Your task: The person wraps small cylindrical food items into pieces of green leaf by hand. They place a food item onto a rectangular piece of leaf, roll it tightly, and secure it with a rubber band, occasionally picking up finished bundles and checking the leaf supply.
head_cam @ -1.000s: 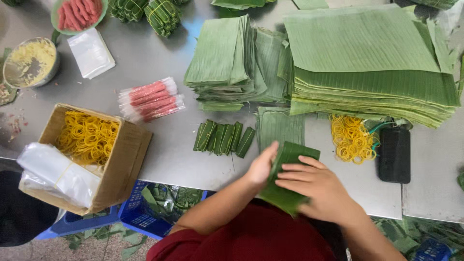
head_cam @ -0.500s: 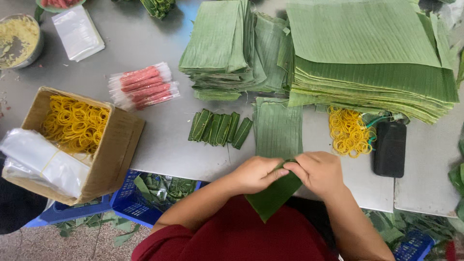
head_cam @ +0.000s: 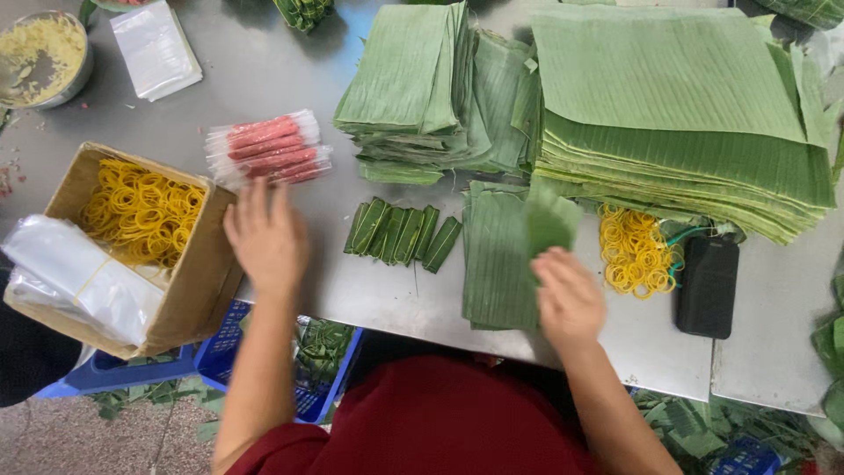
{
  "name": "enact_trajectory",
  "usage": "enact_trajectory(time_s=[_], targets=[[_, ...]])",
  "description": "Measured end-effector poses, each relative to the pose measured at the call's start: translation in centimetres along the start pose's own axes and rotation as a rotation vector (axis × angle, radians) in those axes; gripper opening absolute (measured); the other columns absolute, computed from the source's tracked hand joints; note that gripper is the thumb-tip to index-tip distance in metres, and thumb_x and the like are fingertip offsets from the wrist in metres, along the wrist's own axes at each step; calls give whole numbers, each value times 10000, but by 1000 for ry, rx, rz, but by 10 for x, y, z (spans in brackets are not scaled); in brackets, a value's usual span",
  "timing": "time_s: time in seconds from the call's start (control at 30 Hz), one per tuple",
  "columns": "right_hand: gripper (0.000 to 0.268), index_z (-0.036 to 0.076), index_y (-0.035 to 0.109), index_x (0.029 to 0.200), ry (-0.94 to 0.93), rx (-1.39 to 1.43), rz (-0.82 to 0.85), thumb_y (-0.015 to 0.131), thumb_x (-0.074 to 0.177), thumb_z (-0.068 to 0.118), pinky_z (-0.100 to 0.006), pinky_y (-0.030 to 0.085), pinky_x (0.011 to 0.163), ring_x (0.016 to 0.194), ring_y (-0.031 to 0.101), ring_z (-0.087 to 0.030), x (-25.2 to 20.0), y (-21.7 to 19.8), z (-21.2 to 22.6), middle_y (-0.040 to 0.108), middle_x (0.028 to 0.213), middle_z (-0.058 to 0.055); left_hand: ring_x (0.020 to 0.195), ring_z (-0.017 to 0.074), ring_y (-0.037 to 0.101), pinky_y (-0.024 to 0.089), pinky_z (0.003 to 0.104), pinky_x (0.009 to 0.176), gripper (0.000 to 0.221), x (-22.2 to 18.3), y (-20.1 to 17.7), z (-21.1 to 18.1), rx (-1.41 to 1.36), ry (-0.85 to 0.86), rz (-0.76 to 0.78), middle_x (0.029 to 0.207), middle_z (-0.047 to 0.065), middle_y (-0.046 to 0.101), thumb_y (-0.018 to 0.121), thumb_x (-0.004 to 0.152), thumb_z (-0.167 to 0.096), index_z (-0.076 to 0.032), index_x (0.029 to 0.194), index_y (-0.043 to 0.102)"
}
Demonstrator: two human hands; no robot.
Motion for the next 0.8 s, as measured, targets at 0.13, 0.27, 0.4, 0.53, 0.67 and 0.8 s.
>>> enact_trajectory(time_s=[0.13,0.27,0.4,0.53,0.67,0.8], targets=[[323,110,759,1165,19,93,365,695,866,7,-381,546,1024,1183,688,-264,-19,57,-3,736,1221,-77,1386,269,556,392,480,1182,458,-30,51,32,263,286,129,1516,92,588,613,939,-197,-156,1395,616],[373,131,743,1190,60,62,464,724,827,46,-414,498,1080,1223,649,-288,-29,73,-9,717,1267,-69,1431,326,498,384,505,1195,562,-17,57,51,80,164,136,1580,137,516,676,991,-272,-121,1513,535],[382,138,741,1189,82,73,467,720,819,46,-413,492,1097,1234,650,-282,-30,73,-13,713,1272,-64,1472,461,372,336,587,1186,974,36,58,55,-335,-39,109,1611,224,409,816,850,-564,-55,1581,424],[377,128,740,1184,103,71,476,725,816,45,-410,487,1099,1238,643,-286,-31,73,-12,714,1271,-67,1457,467,312,240,655,1146,1231,106,109,62,-263,-46,342,1559,232,441,870,581,-727,-103,1557,453],[387,127,746,1174,105,77,464,726,800,33,-410,486,1099,1234,646,-282,-24,74,-12,718,1259,-66,1436,407,399,189,687,1183,1213,128,171,92,-146,-216,836,1506,176,510,771,519,-841,-179,1500,503],[401,127,742,1178,117,119,454,720,792,20,-412,485,1117,1242,652,-270,-27,70,-14,721,1263,-54,1305,437,566,423,556,1115,1181,115,192,91,-173,-342,960,1443,252,569,705,558,-921,-118,1418,608]])
Point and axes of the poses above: each hand's wrist, its own x-axis towards the middle knuckle, its own y-axis out of the palm, z = x × y, the point moved 8 cm from there along x, towards the middle knuckle
